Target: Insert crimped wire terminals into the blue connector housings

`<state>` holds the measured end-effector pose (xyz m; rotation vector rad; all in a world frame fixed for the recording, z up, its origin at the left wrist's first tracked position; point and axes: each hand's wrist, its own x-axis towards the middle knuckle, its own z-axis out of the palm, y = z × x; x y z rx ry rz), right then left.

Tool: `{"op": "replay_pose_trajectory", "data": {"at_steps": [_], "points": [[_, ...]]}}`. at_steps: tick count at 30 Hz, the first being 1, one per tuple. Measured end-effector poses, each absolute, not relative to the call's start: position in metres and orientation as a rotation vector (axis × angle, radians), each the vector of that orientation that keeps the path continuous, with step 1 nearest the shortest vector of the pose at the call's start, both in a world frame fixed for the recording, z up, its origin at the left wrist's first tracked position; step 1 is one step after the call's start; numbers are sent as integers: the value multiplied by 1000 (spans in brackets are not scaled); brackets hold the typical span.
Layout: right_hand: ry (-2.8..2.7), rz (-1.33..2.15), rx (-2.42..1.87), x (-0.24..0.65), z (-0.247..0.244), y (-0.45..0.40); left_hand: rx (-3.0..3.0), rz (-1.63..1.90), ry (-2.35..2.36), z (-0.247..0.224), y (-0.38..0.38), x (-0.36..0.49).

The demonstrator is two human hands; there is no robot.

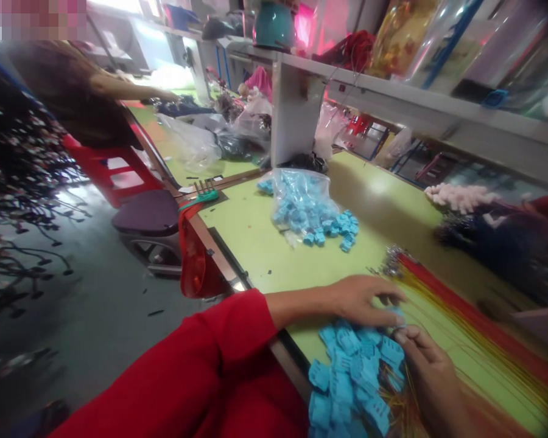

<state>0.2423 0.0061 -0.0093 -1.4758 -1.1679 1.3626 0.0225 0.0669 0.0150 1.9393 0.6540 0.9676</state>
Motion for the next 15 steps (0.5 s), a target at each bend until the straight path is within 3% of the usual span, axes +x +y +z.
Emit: {"op": "replay_pose_trajectory", "data": {"at_steps": [7,15], "points": [[-1137,1362,-1490,242,-9,6,1746,1264,772,30,54,-28],[-1066,1394,-1499,238,-7,5,1531,1427,1134,17,47,-90]]}}
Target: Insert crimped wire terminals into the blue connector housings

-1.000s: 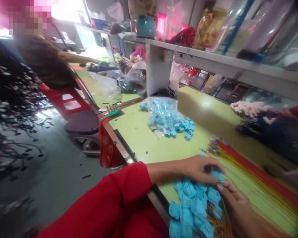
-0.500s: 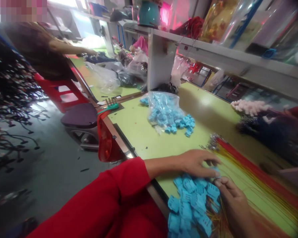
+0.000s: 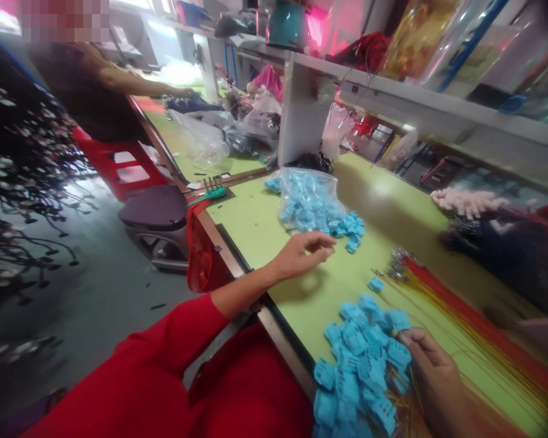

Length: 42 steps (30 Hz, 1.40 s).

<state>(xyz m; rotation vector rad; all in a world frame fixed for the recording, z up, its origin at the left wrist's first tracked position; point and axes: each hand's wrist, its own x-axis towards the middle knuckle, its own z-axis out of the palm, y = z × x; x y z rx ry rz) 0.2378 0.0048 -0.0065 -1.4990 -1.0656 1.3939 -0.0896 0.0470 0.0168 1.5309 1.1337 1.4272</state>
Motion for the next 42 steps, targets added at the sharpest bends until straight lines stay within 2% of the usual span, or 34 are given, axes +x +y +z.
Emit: {"op": "replay_pose_trajectory", "data": {"at_steps": [14,42], "points": [[-1073,1392,-1506,238,-7,4,1353,1678,1208,4,38,-151],[-1119,1374,-1522,246,-14,7,1337,1869,1171,-5,31,-139]]}}
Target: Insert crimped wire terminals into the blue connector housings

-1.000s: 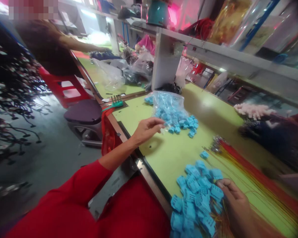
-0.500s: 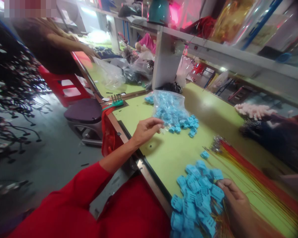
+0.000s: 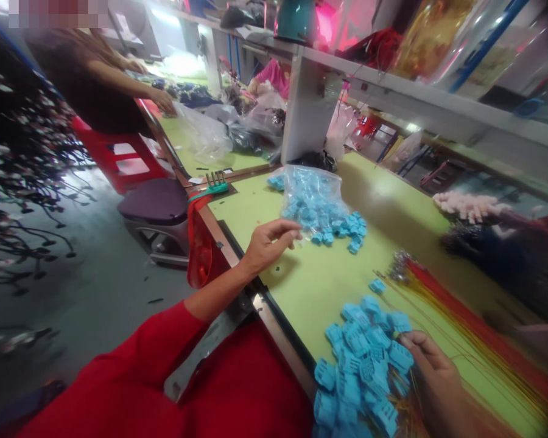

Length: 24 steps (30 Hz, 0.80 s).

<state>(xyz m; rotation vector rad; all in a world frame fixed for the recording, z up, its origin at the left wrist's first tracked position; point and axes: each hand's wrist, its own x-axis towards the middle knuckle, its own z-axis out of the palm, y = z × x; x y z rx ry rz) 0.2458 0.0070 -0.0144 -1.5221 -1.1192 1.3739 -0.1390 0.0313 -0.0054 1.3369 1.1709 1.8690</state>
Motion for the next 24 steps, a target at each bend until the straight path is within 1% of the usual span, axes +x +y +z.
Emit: {"op": "replay_pose_trajectory", "data": {"at_steps": [11,24], "points": [[-1112,1384,-1524,244,-12,5,1294,1899,1241,-20,34,-141],[-1070,1402,-1516,239,-7,5,1313,1882,1295,-21,35,-140]]}}
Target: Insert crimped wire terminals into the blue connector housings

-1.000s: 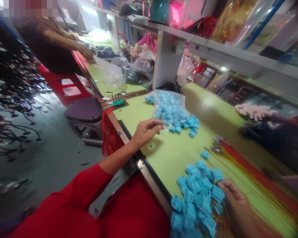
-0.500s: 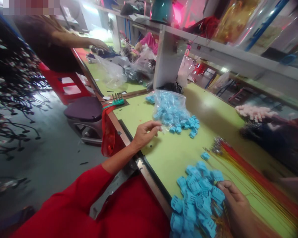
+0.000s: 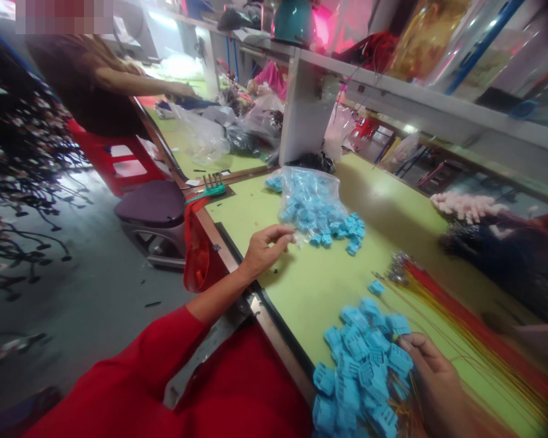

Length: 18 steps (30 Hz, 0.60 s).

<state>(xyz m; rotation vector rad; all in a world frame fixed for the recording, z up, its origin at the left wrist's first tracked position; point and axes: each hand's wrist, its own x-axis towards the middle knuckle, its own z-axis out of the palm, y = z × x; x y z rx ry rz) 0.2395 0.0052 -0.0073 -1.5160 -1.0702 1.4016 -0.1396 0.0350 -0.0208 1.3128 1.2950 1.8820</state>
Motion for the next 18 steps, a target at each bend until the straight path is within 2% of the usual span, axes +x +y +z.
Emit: {"op": "replay_pose_trajectory", "data": {"at_steps": [18], "points": [[-1103,1411,-1516,246,-13,5,1298,1907,1321,-22,35,-140]]}}
